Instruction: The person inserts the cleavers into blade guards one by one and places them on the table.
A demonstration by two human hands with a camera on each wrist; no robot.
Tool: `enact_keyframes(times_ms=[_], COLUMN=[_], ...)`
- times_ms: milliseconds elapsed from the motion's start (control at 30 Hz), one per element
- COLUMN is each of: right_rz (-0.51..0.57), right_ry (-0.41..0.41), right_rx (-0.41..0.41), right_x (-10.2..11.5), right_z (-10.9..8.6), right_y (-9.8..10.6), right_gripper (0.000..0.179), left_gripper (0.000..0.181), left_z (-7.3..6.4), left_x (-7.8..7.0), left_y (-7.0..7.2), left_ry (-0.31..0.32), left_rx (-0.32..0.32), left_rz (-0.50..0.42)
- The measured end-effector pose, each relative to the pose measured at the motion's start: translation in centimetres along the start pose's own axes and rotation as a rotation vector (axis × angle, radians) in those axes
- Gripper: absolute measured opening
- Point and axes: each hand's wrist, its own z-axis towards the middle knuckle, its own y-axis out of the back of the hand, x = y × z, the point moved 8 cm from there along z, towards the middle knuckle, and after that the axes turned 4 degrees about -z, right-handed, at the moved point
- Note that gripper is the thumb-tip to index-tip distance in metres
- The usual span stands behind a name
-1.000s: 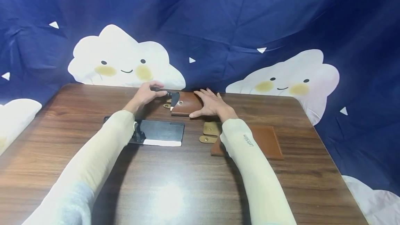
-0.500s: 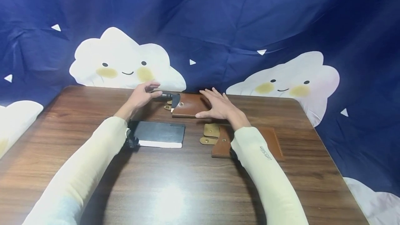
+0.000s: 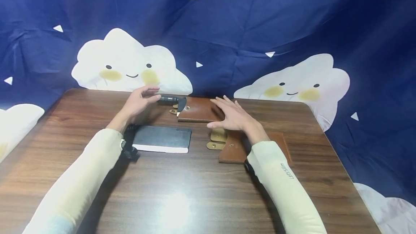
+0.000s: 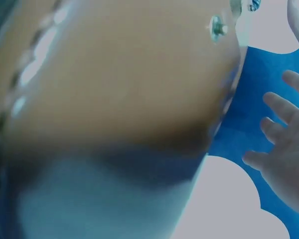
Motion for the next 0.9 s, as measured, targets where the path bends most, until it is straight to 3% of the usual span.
enact_keyframes(times_ms=[200,400,667,900], right_rz=[-0.01,0.022,0.044,0.065], right_ry=[0.043,0.015,0.0,-0.018], right_rx=[0.034,0.041,-0.035,0.016], right_x=[0.2,-0.5,-1.3,-2.1], right_z=[-1.6,-3.1,-5.0,-6.1], right_y=[0.0,0.5,1.9,1.0], right_gripper=[0.095,0.096,0.095,0.096], left_gripper=[0.044,0.044,0.043,0.043], left_z=[-1.0,-1.8,-2.5,-3.1], left_x=[-0.4,-0.6,-0.5,0.1], left_y=[0.8,1.9,3.2,4.0], left_ry=[-0.024,-0.02,-0.031,-0.008], left_rx=[0.013,0.034,0.051,0.047], left_rz=[-0.03,0.007,0.011,0.032])
